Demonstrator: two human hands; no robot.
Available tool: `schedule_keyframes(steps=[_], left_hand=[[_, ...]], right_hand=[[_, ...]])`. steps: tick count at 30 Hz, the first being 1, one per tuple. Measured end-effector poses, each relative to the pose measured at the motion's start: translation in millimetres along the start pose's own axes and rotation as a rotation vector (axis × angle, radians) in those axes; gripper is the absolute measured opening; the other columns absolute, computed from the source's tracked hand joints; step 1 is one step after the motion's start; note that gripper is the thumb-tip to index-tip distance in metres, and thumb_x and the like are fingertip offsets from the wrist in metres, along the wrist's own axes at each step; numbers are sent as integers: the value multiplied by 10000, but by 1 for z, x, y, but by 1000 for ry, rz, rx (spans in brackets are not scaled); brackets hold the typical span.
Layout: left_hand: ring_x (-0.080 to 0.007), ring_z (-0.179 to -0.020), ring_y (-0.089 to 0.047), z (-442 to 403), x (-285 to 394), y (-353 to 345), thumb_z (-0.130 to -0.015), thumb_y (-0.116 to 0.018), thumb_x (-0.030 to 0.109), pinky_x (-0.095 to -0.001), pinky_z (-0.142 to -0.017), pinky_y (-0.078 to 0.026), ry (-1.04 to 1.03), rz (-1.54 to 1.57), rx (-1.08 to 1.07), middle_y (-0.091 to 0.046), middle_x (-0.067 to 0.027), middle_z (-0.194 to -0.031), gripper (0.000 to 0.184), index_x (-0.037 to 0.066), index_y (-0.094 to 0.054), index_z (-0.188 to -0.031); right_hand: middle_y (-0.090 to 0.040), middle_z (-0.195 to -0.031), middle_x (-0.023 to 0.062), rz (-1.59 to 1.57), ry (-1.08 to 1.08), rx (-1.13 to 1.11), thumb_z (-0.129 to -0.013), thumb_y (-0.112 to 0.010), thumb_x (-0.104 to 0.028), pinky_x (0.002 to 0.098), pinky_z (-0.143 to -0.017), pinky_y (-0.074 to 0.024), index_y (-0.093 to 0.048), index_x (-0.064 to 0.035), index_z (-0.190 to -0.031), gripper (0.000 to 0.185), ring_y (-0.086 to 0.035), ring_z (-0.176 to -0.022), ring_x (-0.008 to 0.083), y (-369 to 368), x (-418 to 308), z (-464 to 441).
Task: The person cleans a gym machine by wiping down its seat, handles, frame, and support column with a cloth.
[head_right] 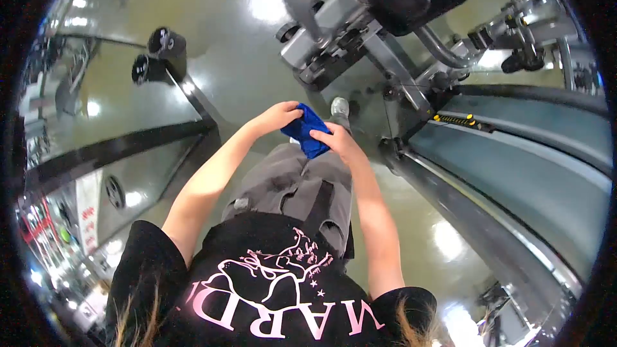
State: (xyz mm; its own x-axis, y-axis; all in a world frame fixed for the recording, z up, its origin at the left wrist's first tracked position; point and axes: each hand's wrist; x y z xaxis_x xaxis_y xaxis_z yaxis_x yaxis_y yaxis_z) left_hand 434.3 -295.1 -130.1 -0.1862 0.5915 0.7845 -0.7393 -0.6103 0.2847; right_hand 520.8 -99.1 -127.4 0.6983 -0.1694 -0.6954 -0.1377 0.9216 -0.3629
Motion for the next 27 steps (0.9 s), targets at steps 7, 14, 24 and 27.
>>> schedule_keyframes(steps=[7,14,24,27], left_hand=[[-117,-847,-559,48,10,20,-893,-494,192,-280,-777,-452,-28,352,129,-628,-53,-927,274,11,-570,-1084],[-160,-834,-585,38,31,37,-851,-526,96,-299,-760,-464,-314,114,530,-579,-93,-980,227,24,-587,-1058],[-183,-1102,-479,4,96,111,-747,-453,-46,-302,-920,-397,-805,736,471,-510,-87,-1181,349,39,-600,-1051],[-184,-1156,-437,-13,107,143,-723,-433,-51,-301,-941,-357,-884,849,376,-478,-80,-1251,398,52,-597,-1071]], right_hand=[[-625,-940,65,243,78,-14,-761,-695,-186,256,-742,-465,-573,32,-1054,385,-586,-823,105,-46,-65,23],[-569,-924,100,983,476,268,-720,-673,-80,296,-774,-438,-593,-15,-1076,370,-568,-866,205,-52,-124,4],[-449,-890,72,1591,1255,535,-537,-608,27,336,-732,-400,-697,-214,-1009,538,-458,-802,224,-38,-213,-29],[-438,-847,40,1660,1425,704,-525,-637,52,327,-758,-375,-703,-229,-997,553,-438,-832,206,-36,-234,-54]])
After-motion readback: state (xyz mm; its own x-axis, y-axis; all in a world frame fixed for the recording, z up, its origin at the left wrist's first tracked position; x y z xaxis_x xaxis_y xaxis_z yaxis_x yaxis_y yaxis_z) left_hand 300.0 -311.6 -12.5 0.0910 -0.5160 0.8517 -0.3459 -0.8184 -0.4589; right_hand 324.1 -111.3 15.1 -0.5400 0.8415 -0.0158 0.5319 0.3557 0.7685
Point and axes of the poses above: each hand's wrist, its own z-axis away from the middle knuckle, its own y-axis out of the back of the hand, x = y × z
